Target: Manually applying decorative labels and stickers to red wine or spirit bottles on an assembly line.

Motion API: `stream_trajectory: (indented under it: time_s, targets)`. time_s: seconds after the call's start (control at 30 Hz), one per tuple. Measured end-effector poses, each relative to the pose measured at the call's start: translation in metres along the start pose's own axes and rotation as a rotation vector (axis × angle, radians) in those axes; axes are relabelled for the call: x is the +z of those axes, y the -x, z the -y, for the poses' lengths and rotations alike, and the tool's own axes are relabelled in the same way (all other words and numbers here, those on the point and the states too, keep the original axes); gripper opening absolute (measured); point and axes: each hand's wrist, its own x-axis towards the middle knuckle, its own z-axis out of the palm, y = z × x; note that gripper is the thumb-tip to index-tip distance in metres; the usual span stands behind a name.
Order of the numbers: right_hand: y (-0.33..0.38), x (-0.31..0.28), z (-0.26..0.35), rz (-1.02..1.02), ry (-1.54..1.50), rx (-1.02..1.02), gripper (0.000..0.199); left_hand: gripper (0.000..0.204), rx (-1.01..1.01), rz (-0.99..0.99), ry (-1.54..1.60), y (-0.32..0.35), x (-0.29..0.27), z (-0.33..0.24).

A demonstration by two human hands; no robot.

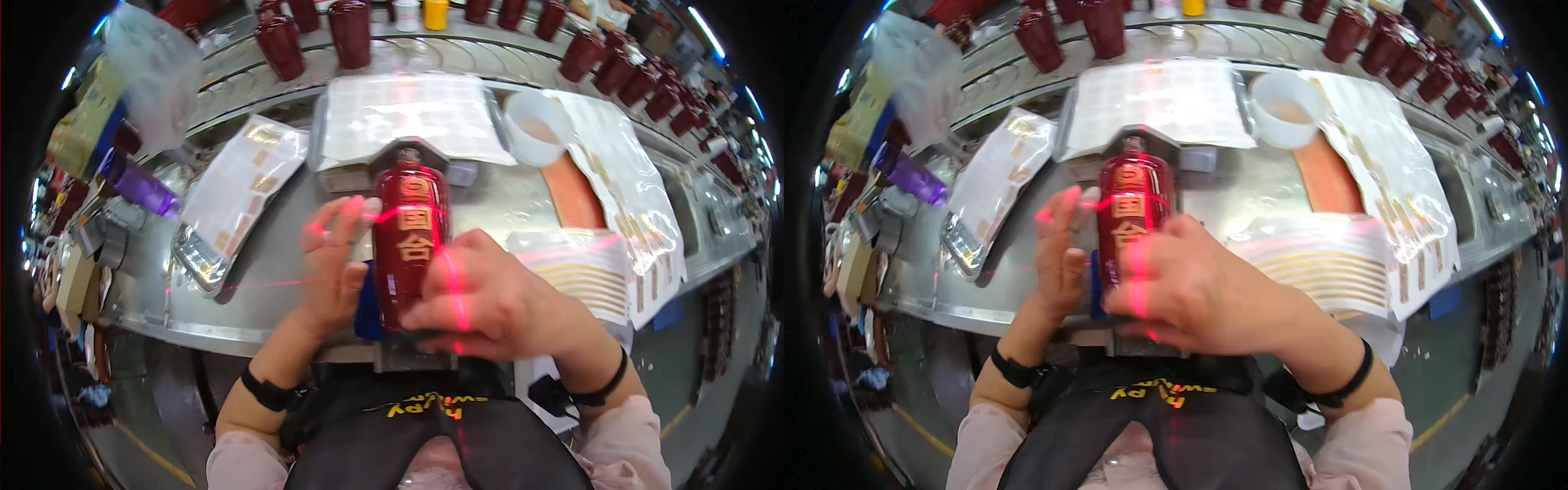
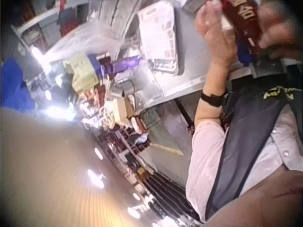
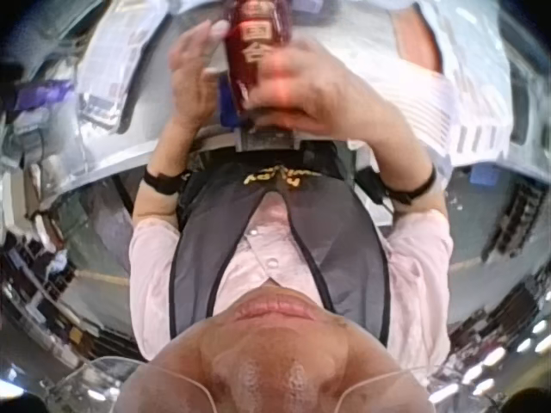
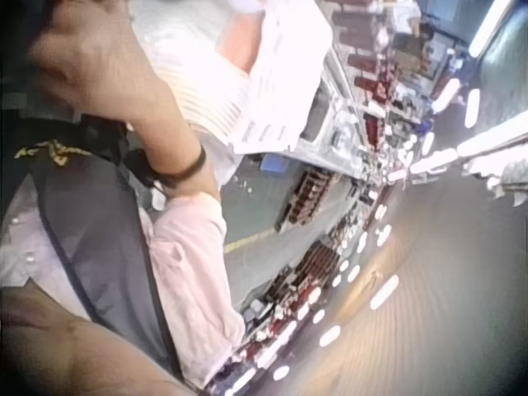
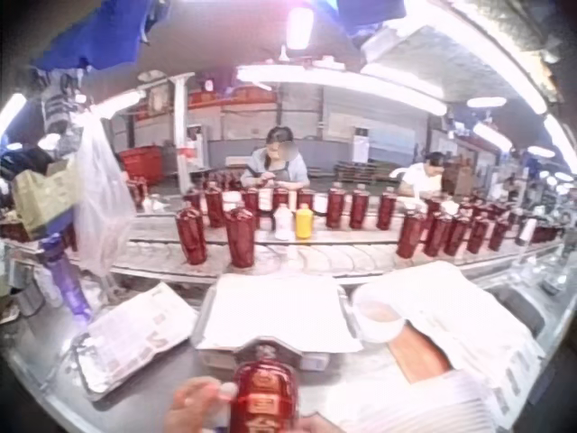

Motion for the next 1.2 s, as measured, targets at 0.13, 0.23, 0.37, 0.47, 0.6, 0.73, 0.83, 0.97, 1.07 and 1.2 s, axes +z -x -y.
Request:
stream_trajectory:
  time_s: [0.13,0.23,0.37,0.47,0.6,0.73,0.83,0.97,1.07,1.2]
  targets:
    - [0.006,0.015,-0.023,-0.284,0.458,-0.092,0.013,0.071,0.14,0.02,-0.205,-0.002,-0.006,-0.005]
    - [0.036,0.014,0.018,0.003,-0.051,0.146,0.025,0.092,0.1,0.101,-0.068,0.004,-0.005,-0.013]
    - [0.111,-0.033,0.003,-0.324,0.413,0.61,0.037,0.112,0.083,0.227,-0.067,0.016,-0.003,-0.03]
    - [0.2,-0.078,-0.016,-0.41,0.752,0.812,0.037,0.111,0.032,0.237,-0.122,0.028,0.005,-0.035]
    - [0.316,-0.154,-0.033,-0.409,1.115,1.161,0.038,0.104,-0.068,0.179,-0.03,0.035,0.02,-0.032]
    - [0.414,-0.201,-0.032,-0.346,1.333,1.402,0.043,0.102,-0.093,0.155,0.013,0.036,0.023,-0.035]
    - [0.431,-0.196,-0.033,-0.339,1.331,1.409,0.044,0.103,-0.11,0.141,0.036,0.036,0.026,-0.037]
    - [0.439,-0.182,-0.038,-0.36,1.275,1.376,0.045,0.113,-0.199,0.091,0.122,0.043,0.027,-0.031]
    - [0.443,-0.197,-0.044,-0.358,1.287,1.373,0.046,0.126,-0.289,0.097,0.08,0.041,0.027,-0.035]
    - [0.428,-0.221,-0.049,-0.233,1.301,1.413,0.045,0.125,-0.301,0.089,0.078,0.038,0.028,-0.036]
